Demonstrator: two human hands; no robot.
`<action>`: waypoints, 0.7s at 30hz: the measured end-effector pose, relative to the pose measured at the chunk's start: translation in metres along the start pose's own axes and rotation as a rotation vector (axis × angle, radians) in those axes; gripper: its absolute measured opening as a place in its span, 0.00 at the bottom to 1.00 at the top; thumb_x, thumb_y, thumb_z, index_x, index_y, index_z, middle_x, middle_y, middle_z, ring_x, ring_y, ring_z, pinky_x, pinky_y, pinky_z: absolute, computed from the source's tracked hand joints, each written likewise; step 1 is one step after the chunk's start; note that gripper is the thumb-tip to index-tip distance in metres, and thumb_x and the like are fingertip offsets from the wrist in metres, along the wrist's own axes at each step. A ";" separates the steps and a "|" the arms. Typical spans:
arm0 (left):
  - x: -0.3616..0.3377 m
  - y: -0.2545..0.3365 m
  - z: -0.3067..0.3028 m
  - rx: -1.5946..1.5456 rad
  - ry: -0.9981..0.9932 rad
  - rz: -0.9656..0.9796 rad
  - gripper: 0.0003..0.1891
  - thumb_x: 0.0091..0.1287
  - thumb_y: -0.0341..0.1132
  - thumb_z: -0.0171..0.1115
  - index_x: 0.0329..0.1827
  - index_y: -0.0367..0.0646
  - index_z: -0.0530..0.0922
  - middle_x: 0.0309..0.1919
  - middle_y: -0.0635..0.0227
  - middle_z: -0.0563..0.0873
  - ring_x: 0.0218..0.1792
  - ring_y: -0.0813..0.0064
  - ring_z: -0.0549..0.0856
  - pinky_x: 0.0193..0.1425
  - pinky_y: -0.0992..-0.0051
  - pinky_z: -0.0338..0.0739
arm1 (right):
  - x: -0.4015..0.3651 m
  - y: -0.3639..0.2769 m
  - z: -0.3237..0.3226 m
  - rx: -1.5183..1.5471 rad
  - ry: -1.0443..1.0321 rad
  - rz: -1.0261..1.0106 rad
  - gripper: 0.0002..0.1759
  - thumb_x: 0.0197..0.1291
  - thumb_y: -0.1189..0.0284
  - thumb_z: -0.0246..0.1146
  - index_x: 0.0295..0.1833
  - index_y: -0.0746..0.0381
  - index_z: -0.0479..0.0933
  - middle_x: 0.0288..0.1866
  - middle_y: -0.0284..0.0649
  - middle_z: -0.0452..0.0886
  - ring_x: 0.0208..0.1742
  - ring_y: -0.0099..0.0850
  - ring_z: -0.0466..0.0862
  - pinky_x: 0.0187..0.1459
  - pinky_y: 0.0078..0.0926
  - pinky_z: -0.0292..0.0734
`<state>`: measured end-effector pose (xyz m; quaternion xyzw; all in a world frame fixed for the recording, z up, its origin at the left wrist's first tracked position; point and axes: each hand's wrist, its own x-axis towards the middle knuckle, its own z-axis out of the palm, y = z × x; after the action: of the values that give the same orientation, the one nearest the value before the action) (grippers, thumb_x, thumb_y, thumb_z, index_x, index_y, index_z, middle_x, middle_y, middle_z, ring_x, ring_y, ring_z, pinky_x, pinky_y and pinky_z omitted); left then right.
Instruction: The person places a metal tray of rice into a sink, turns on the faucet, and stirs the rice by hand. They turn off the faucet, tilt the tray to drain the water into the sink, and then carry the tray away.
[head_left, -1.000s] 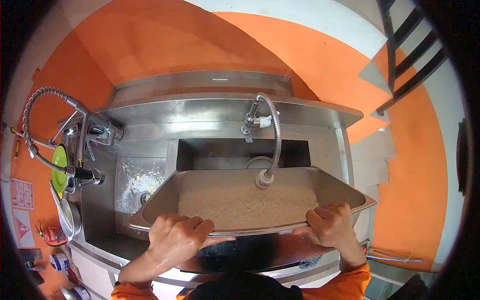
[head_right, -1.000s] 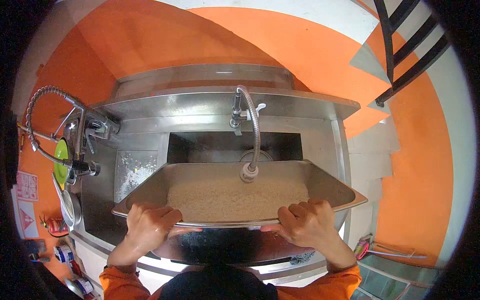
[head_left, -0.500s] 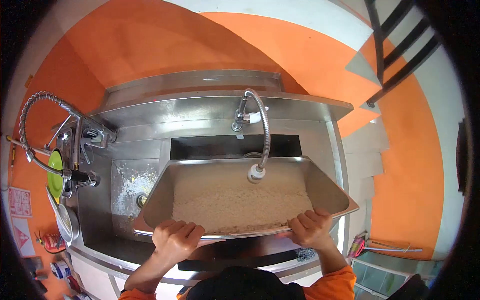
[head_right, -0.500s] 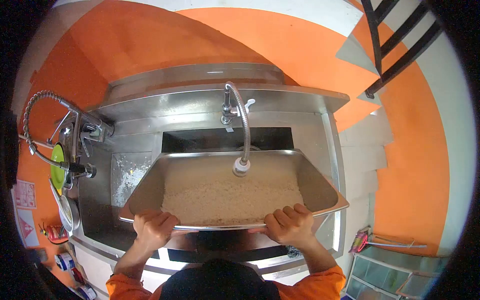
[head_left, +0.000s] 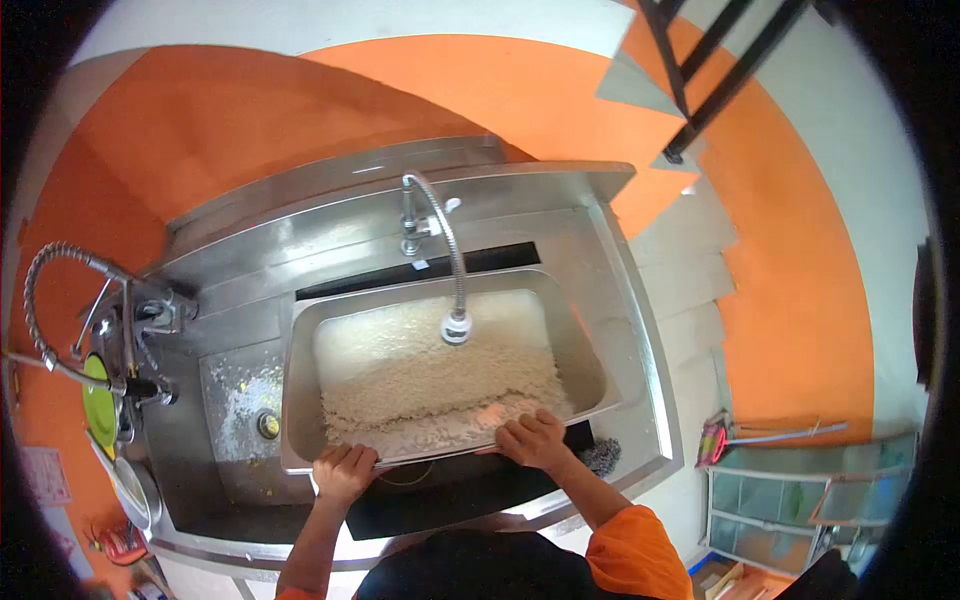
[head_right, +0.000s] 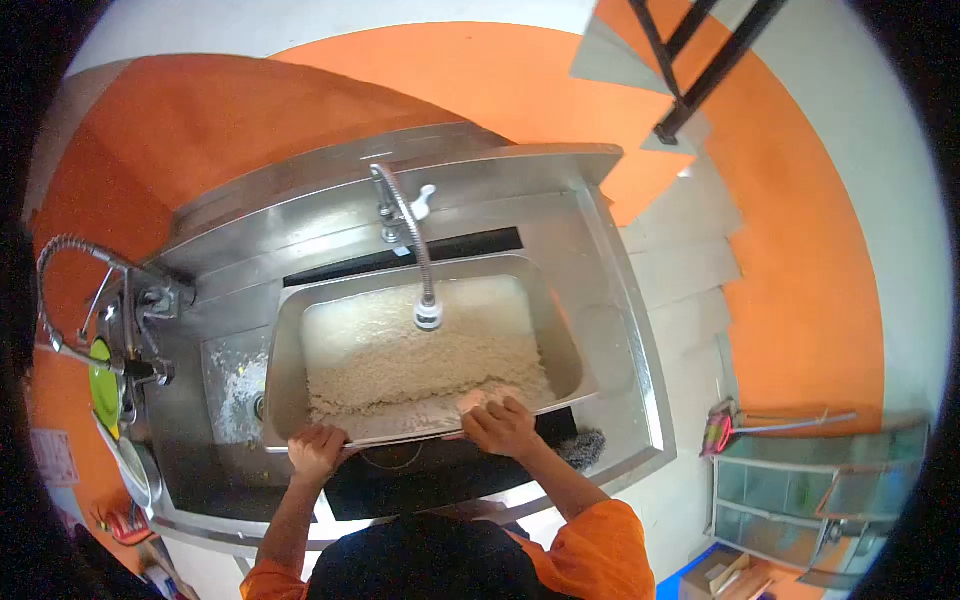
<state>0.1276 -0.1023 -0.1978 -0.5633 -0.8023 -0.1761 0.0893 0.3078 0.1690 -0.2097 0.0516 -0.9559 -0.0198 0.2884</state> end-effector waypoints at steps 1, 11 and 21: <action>-0.005 0.000 0.010 -0.012 0.003 0.021 0.14 0.41 0.45 0.68 0.22 0.50 0.72 0.18 0.76 0.74 0.19 0.74 0.78 0.22 0.73 0.70 | -0.004 -0.001 0.003 -0.019 -0.004 0.015 0.12 0.39 0.61 0.65 0.25 0.51 0.70 0.20 0.25 0.69 0.21 0.20 0.70 0.25 0.24 0.58; -0.055 0.017 0.094 0.081 -0.135 -0.071 0.19 0.46 0.53 0.69 0.21 0.50 0.71 0.20 0.74 0.77 0.22 0.72 0.80 0.25 0.73 0.74 | -0.059 -0.022 0.035 0.177 -0.298 0.185 0.15 0.48 0.59 0.66 0.33 0.56 0.72 0.30 0.31 0.74 0.35 0.31 0.75 0.36 0.33 0.68; -0.077 -0.025 0.045 0.027 0.269 -0.811 0.18 0.58 0.47 0.64 0.31 0.38 0.77 0.24 0.60 0.80 0.30 0.62 0.82 0.36 0.63 0.76 | -0.074 0.045 0.011 0.280 0.053 1.196 0.15 0.52 0.77 0.60 0.47 0.65 0.71 0.42 0.49 0.75 0.46 0.48 0.73 0.48 0.43 0.67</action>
<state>0.1333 -0.1596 -0.2701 -0.1728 -0.9423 -0.2585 0.1240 0.3585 0.2215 -0.2567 -0.4560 -0.8052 0.2723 0.2639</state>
